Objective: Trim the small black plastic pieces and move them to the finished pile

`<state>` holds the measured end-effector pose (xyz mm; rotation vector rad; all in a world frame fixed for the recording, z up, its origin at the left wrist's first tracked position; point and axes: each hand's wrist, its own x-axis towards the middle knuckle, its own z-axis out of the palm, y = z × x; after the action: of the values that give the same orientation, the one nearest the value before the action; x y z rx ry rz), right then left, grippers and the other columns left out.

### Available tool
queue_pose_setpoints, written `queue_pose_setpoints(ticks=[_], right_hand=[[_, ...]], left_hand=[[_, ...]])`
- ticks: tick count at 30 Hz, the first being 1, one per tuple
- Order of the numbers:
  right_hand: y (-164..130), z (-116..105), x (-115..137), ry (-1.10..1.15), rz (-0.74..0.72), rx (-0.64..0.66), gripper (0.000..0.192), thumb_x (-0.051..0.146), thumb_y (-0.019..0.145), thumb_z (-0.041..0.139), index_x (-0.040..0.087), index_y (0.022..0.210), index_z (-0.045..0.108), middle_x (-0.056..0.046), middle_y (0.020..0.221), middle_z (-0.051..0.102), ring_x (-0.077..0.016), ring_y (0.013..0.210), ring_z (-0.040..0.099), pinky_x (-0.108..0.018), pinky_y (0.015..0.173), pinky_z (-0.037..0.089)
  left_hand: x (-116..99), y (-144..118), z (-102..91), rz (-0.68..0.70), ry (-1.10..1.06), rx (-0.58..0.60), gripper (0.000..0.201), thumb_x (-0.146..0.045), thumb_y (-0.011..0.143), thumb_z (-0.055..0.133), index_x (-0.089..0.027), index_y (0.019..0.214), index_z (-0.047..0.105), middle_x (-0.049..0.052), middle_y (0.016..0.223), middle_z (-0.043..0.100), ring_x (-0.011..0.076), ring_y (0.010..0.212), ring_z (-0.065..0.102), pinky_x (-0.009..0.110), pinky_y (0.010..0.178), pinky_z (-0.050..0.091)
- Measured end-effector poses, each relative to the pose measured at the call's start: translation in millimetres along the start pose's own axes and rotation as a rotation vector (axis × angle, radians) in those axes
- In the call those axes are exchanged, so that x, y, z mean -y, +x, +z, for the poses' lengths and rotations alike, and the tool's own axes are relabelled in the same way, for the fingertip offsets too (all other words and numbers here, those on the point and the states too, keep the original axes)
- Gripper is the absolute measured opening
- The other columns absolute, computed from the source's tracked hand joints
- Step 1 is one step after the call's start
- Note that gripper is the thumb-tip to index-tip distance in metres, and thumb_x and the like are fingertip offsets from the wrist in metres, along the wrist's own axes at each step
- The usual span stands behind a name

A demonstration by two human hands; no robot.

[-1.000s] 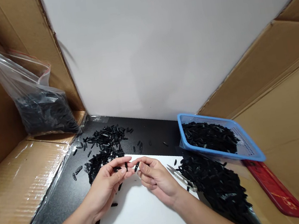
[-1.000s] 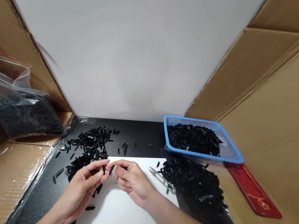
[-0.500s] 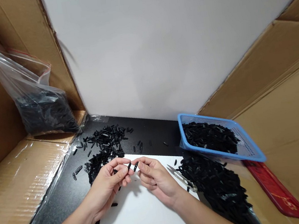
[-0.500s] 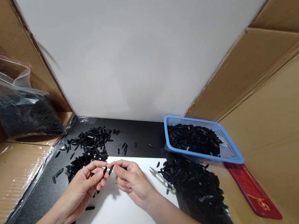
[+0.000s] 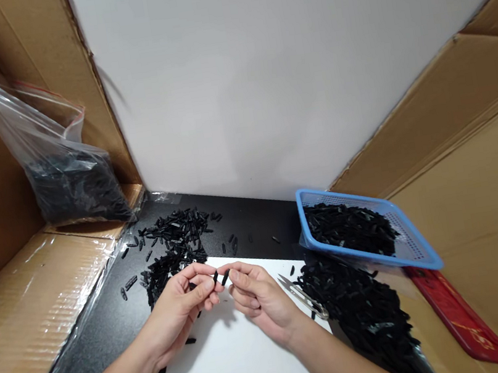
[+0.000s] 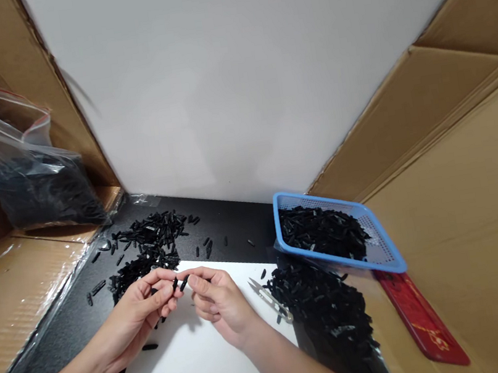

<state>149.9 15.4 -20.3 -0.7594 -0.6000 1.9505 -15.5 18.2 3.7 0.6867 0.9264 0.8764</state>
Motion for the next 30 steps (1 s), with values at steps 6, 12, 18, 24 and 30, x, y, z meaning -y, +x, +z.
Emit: queue_pose_setpoints(ticks=[6,12,18,24,30], right_hand=[[1,-1,-4,0.019,-0.003,0.019,0.021,0.028,0.070,0.080,0.015,0.084,0.072,0.011,0.043,0.035,-0.0017,0.037,0.013,-0.018,0.036,0.008],[1,2,-10,0.006,0.005,-0.007,0.021,0.028,0.070,0.079,0.016,0.085,0.070,0.012,0.044,0.032,-0.0019,0.037,0.012,-0.018,0.036,0.008],[1,4,-11,-0.097,-0.080,-0.093,0.023,0.034,0.073,0.075,0.017,0.086,0.065,0.013,0.046,0.029,-0.0031,0.039,0.012,-0.020,0.037,0.008],[-1,1,-14,-0.513,-0.300,-0.237,0.016,0.032,0.080,0.067,0.020,0.089,0.062,0.010,0.054,0.029,-0.0073,0.045,0.024,-0.021,0.044,0.021],[-8,4,-13,-1.174,-0.672,-0.307,0.011,0.021,0.084,0.059,0.017,0.085,0.069,0.007,0.053,0.035,-0.0100,0.047,0.032,-0.024,0.048,0.028]], left_hand=[[3,2,-0.2,-0.007,0.018,-0.003,0.024,-0.025,0.069,0.082,-0.015,0.089,0.071,-0.001,0.064,0.066,0.0062,0.059,0.056,0.014,0.059,0.044],[7,3,0.0,0.007,0.000,-0.061,0.024,-0.024,0.064,0.084,-0.017,0.080,0.068,-0.004,0.062,0.064,0.0058,0.059,0.056,0.014,0.059,0.043],[5,4,-0.1,0.045,0.072,-0.149,0.026,-0.027,0.062,0.084,-0.017,0.078,0.066,-0.005,0.061,0.063,0.0070,0.060,0.056,0.015,0.058,0.040],[6,5,-2.4,0.120,0.192,-0.174,0.024,-0.028,0.064,0.082,-0.017,0.078,0.066,-0.004,0.064,0.063,0.0091,0.061,0.054,0.018,0.059,0.041],[13,9,-6.9,0.206,0.284,-0.195,0.023,-0.029,0.064,0.080,-0.017,0.079,0.065,-0.004,0.067,0.060,0.0101,0.060,0.054,0.020,0.057,0.044]])
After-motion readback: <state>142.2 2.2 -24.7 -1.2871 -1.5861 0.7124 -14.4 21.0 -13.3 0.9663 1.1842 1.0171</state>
